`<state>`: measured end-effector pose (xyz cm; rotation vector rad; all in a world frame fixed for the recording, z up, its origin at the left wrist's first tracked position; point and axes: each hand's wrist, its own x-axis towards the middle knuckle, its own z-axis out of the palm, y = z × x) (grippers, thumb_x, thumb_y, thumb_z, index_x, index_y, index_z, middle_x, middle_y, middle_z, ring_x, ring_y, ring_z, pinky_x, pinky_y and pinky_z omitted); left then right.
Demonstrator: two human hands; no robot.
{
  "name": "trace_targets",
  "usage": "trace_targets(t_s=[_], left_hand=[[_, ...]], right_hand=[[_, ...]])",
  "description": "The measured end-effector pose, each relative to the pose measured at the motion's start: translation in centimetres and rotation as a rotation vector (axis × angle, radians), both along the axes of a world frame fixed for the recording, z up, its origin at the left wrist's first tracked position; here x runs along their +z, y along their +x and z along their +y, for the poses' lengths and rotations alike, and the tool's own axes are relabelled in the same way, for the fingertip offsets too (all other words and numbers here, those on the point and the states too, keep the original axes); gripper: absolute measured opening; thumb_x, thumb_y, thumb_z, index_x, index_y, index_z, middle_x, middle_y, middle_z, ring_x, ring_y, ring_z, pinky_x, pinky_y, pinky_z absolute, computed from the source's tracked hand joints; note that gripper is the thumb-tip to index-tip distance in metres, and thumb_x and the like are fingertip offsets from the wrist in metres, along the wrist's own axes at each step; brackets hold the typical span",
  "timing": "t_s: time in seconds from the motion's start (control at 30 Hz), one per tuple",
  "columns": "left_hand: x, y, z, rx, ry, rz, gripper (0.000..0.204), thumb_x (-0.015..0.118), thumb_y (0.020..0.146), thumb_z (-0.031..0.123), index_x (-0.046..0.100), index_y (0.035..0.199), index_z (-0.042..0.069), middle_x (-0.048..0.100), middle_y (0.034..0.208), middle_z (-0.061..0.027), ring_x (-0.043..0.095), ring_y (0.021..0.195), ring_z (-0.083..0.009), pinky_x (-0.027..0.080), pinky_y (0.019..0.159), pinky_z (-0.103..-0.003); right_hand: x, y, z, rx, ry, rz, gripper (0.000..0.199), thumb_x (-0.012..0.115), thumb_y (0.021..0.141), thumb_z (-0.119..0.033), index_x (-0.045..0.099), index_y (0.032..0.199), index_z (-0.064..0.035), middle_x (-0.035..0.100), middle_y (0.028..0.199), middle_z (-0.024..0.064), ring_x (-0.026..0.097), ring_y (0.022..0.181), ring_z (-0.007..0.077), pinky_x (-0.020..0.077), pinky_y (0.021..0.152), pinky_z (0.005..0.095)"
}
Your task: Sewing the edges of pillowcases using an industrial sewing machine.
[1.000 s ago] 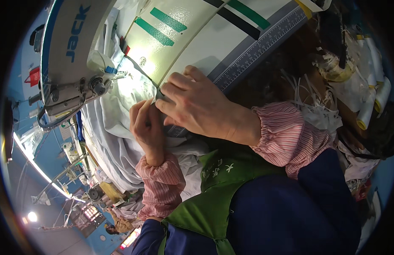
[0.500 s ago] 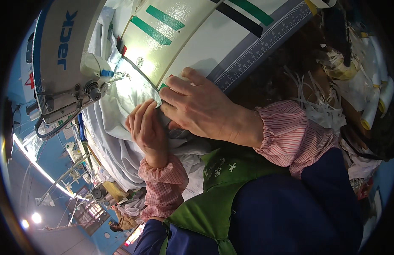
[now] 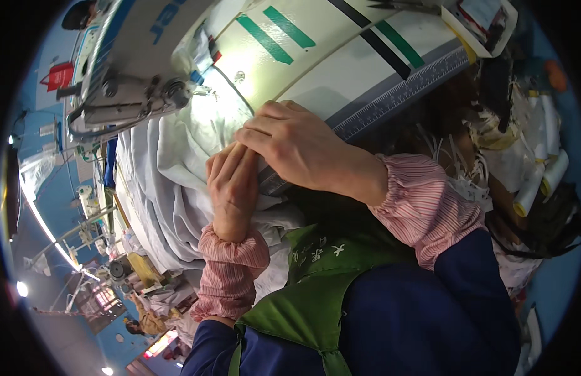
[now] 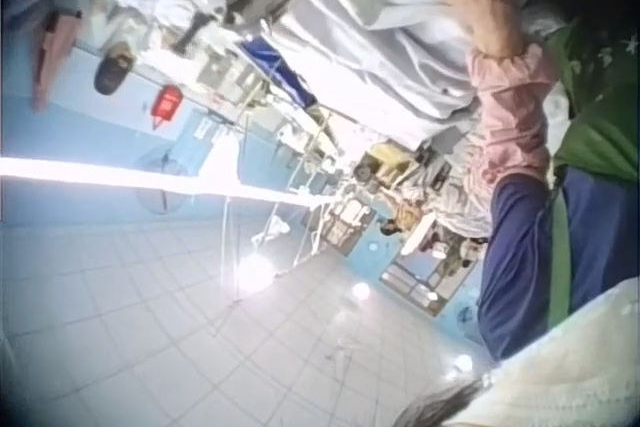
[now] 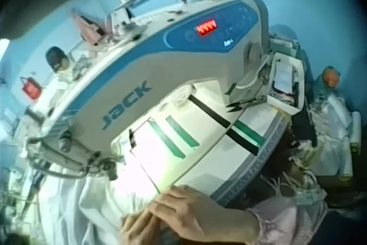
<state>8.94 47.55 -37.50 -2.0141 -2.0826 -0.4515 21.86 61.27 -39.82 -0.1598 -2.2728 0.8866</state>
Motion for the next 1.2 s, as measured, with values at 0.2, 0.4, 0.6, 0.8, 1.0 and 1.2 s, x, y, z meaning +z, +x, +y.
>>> trace_targets(t_s=[0.2,0.4,0.6,0.8,1.0,1.2], left_hand=[[-0.2,-1.5,-0.8,-0.098,0.077,-0.166,0.030,0.065,0.073,-0.002,0.068,0.103,0.000,0.067,0.111,-0.0107,0.064,0.102,-0.0235,0.047,0.083,-0.035],[0.2,-2.9,-0.7,-0.115,0.080,-0.210,0.028,0.070,0.073,0.003,0.066,0.100,0.001,0.065,0.109,-0.0099,0.063,0.101,-0.0247,0.048,0.082,-0.036],[0.9,-4.3,-0.3,-0.116,-0.002,-0.106,0.036,0.074,0.071,0.011,0.064,0.104,0.002,0.063,0.116,-0.0098,0.059,0.111,-0.0255,0.046,0.087,-0.037],[0.3,-4.6,-0.3,-0.144,0.013,-0.108,0.037,0.073,0.071,0.014,0.064,0.105,0.002,0.063,0.116,-0.0097,0.059,0.114,-0.0250,0.045,0.089,-0.038],[0.0,-5.6,0.2,-0.150,0.051,-0.132,0.032,0.073,0.071,0.013,0.065,0.101,0.004,0.064,0.113,-0.0082,0.060,0.112,-0.0243,0.045,0.088,-0.037],[-0.2,-7.8,1.6,-0.183,0.092,-0.136,0.025,0.072,0.073,0.008,0.066,0.097,0.007,0.065,0.105,-0.0044,0.062,0.108,-0.0219,0.046,0.085,-0.036]], right_hand=[[0.3,-0.7,-0.1,-0.002,0.257,-0.150,0.030,0.063,0.077,-0.008,0.067,0.107,-0.0051,0.064,0.109,0.0014,0.056,0.105,0.0192,0.0470,0.090,0.0327],[0.5,-0.9,-0.2,-0.004,0.358,-0.169,0.026,0.065,0.076,-0.009,0.069,0.101,-0.0061,0.063,0.106,0.0004,0.056,0.102,0.0187,0.0477,0.087,0.0327],[0.7,-1.3,-0.3,-0.018,0.380,-0.175,0.021,0.066,0.076,-0.010,0.069,0.096,-0.0063,0.062,0.105,0.0006,0.056,0.102,0.0190,0.0485,0.085,0.0328],[1.1,-1.4,-0.3,-0.012,0.394,-0.202,0.022,0.067,0.076,-0.010,0.069,0.097,-0.0075,0.062,0.105,0.0003,0.056,0.102,0.0187,0.0489,0.084,0.0333],[1.2,-2.1,0.2,-0.012,0.413,-0.219,0.025,0.067,0.074,-0.009,0.069,0.099,-0.0083,0.062,0.106,-0.0008,0.055,0.098,0.0184,0.0483,0.085,0.0333],[0.9,-3.7,1.3,-0.007,0.428,-0.241,0.029,0.067,0.075,-0.009,0.068,0.103,-0.0096,0.061,0.107,-0.0015,0.055,0.097,0.0186,0.0469,0.085,0.0334]])
